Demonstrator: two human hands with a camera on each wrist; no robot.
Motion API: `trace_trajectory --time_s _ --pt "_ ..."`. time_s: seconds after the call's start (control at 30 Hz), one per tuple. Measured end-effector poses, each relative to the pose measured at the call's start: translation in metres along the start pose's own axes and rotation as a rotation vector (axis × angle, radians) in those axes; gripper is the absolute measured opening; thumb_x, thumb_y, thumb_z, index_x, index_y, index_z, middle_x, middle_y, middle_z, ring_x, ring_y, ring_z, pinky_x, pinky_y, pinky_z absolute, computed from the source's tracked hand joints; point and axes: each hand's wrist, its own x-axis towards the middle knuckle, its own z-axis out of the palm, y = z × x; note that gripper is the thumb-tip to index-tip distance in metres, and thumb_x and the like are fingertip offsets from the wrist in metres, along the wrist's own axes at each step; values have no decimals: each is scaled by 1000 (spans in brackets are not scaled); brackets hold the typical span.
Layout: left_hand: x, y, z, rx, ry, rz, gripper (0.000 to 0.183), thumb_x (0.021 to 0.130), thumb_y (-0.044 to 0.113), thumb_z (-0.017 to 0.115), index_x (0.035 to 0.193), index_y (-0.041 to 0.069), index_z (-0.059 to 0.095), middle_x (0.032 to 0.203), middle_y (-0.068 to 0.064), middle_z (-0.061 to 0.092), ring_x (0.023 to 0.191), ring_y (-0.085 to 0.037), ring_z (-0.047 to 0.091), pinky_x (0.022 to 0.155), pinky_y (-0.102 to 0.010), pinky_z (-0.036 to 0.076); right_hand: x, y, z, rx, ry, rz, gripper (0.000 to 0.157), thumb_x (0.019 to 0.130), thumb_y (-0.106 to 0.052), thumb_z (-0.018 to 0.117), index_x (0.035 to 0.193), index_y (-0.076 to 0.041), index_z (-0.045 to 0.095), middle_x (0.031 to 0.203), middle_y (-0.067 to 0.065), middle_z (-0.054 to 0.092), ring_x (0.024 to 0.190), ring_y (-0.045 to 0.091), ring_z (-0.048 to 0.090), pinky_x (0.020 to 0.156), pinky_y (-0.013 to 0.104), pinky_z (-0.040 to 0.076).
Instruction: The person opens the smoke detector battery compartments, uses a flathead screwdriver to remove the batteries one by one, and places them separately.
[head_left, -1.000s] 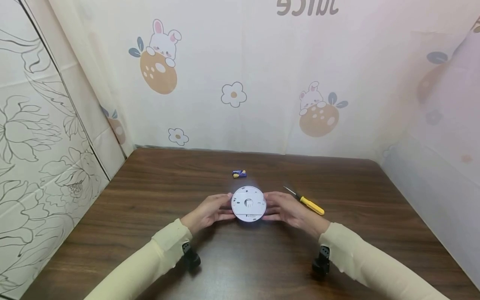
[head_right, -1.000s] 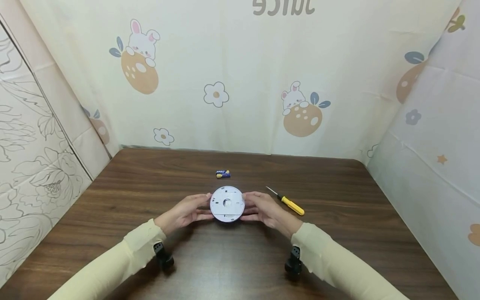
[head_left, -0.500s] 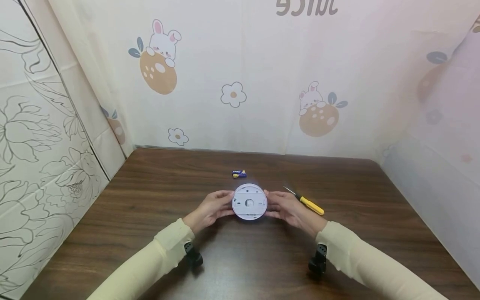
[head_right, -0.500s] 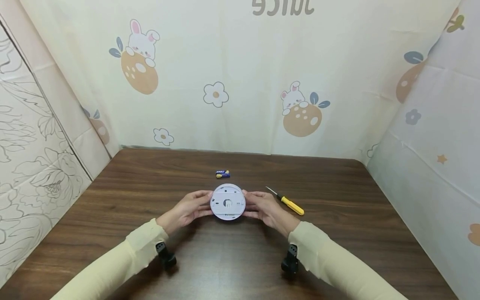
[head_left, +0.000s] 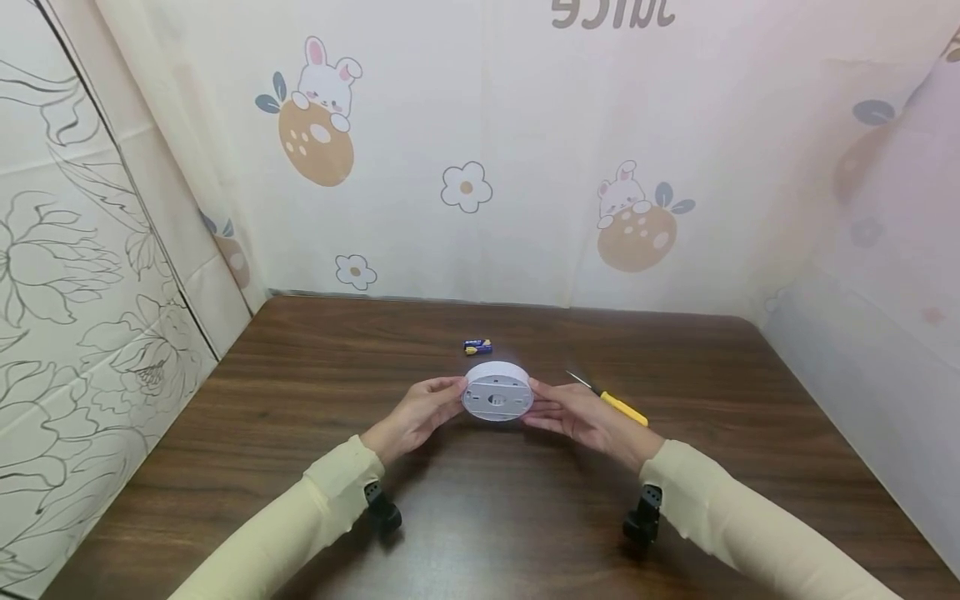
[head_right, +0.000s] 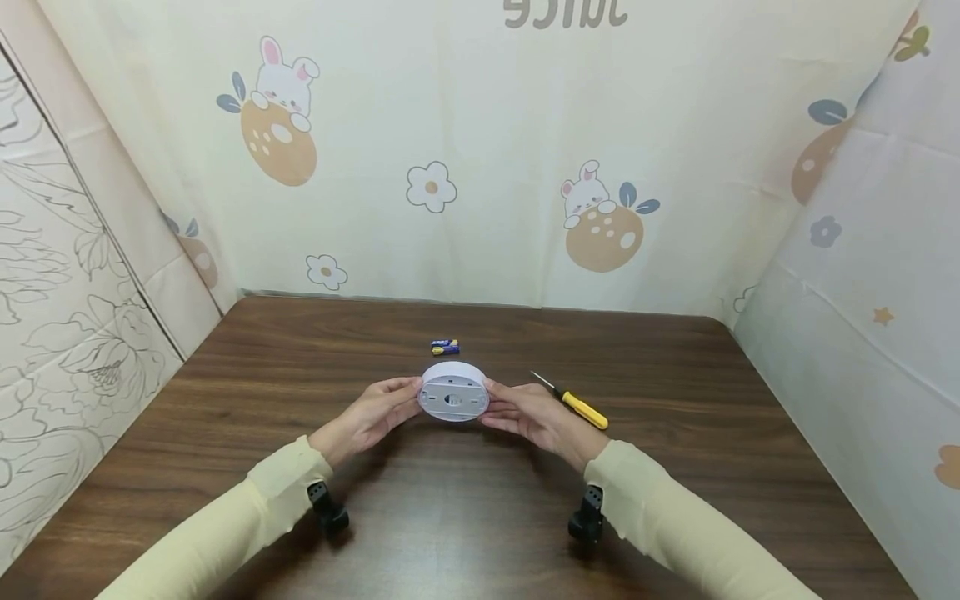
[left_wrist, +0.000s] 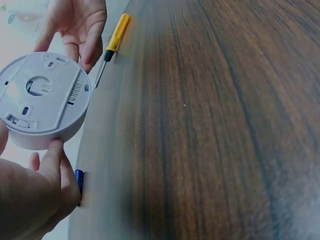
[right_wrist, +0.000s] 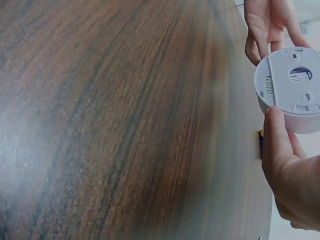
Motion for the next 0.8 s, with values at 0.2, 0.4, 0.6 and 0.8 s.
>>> trace_trajectory --time_s 0.2,0.4,0.6,0.8 --pt "-3 6 -2 45 -49 -51 40 92 8 64 122 -15 53 114 -23 62 101 -27 63 98 -41 46 -3 0 -4 -35 -12 -42 58 89 -19 70 131 12 47 115 21 62 104 31 63 96 45 46" --pt "-4 11 -2 42 -41 -61 38 90 5 66 122 -13 55 115 -20 63 99 -23 64 99 -41 45 -3 -1 -5 -79 3 -78 55 88 -14 70 130 13 47 115 19 62 104 29 63 97 41 45" --pt "-1 8 -1 36 -25 -37 38 90 1 64 124 -13 54 122 -24 59 107 -26 61 102 -40 43 -3 0 -4 -135 41 -121 56 85 -13 73 131 11 49 125 20 58 105 23 63 99 39 43" --pt "2 5 1 164 -45 53 48 86 4 71 127 -11 53 128 -24 55 103 -20 62 100 -39 44 -2 1 0 -212 62 -176 55 82 -14 76 128 7 55 128 20 56 105 22 63 101 40 42"
